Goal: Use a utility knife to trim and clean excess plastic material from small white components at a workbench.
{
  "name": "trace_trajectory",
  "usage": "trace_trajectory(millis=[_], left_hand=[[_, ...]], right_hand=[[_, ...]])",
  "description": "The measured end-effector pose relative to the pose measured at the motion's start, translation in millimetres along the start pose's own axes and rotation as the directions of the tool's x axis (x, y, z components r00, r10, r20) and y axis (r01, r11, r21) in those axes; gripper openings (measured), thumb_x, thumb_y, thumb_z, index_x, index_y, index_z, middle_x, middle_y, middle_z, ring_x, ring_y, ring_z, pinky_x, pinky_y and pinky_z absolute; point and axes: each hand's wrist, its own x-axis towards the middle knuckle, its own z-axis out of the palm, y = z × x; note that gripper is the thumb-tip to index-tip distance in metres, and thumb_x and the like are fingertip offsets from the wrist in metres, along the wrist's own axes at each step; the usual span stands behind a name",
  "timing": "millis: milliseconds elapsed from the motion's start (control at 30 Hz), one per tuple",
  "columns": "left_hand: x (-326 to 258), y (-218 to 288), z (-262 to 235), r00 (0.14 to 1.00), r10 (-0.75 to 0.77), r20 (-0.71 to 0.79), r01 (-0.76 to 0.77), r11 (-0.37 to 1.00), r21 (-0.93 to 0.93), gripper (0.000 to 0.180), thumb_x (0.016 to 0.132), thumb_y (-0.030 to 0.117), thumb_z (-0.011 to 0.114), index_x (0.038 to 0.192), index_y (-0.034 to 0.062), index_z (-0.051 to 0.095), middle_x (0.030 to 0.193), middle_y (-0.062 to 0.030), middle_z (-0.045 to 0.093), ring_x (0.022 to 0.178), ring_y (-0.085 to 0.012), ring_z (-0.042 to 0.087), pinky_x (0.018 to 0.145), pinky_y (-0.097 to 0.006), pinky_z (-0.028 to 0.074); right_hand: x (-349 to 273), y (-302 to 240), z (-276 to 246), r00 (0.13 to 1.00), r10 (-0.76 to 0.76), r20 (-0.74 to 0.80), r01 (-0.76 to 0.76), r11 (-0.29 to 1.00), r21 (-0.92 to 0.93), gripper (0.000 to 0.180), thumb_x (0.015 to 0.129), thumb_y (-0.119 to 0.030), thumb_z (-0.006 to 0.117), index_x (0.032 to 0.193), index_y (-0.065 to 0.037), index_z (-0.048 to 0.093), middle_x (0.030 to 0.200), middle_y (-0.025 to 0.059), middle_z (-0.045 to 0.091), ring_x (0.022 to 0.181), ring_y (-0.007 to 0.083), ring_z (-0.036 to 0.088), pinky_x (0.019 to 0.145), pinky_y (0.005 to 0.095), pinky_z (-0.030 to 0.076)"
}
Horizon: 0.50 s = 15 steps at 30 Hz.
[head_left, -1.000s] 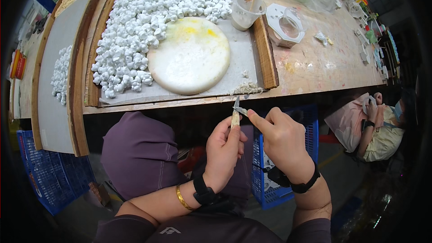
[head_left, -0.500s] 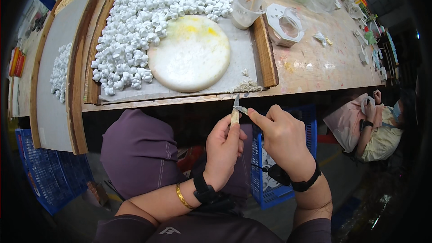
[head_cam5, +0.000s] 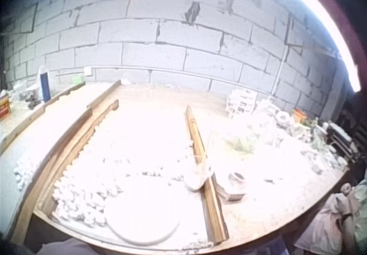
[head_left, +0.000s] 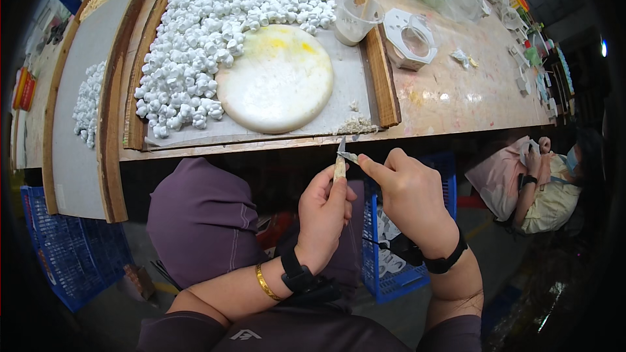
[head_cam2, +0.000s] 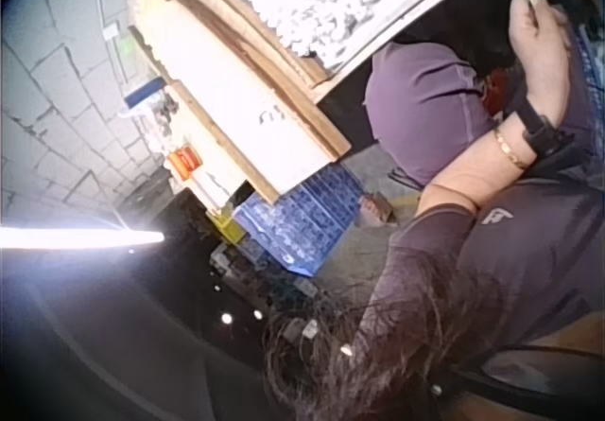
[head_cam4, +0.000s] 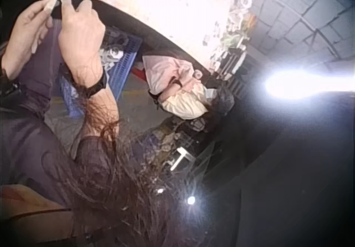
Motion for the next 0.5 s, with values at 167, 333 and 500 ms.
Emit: trace_trajectory(millis=[167,333,500], left_hand=[[-0.8,1.4,1.6,1.000,0.002,0.001,-0.002,1.000,0.007,0.023,0.096,0.013,0.048,0.117,0.0039,0.053,0.071,-0.0006,0.054,0.050,-0.0045,0.045,0.043,-0.017,0.035],[0.1,2.3,0.5,1.000,-0.008,-0.004,0.008,1.000,-0.021,0.024,0.096,0.013,0.048,0.117,0.0034,0.053,0.071,-0.0008,0.054,0.050,-0.0048,0.045,0.043,-0.017,0.035],[-0.2,4.3,0.2,1.000,-0.026,0.005,0.026,0.999,-0.021,0.024,0.096,0.013,0.048,0.118,0.0036,0.052,0.071,-0.0011,0.054,0.050,-0.0051,0.045,0.043,-0.018,0.035]], right_hand=[[1.9,5.4,6.3,0.999,0.008,-0.037,-0.006,0.999,0.037,0.035,0.070,-0.002,0.060,0.103,-0.013,0.068,0.069,0.0044,0.049,0.061,0.0196,0.057,0.049,0.0315,0.047],[1.3,3.7,3.6,1.000,0.010,-0.018,-0.009,0.999,0.052,0.036,0.070,-0.001,0.060,0.103,-0.013,0.068,0.068,0.0044,0.049,0.060,0.0196,0.057,0.049,0.0315,0.046],[-1.0,-0.2,1.0,1.000,0.023,-0.005,-0.023,0.997,0.069,0.035,0.071,-0.001,0.059,0.103,-0.013,0.068,0.069,0.0050,0.049,0.060,0.0204,0.057,0.050,0.0319,0.047]])
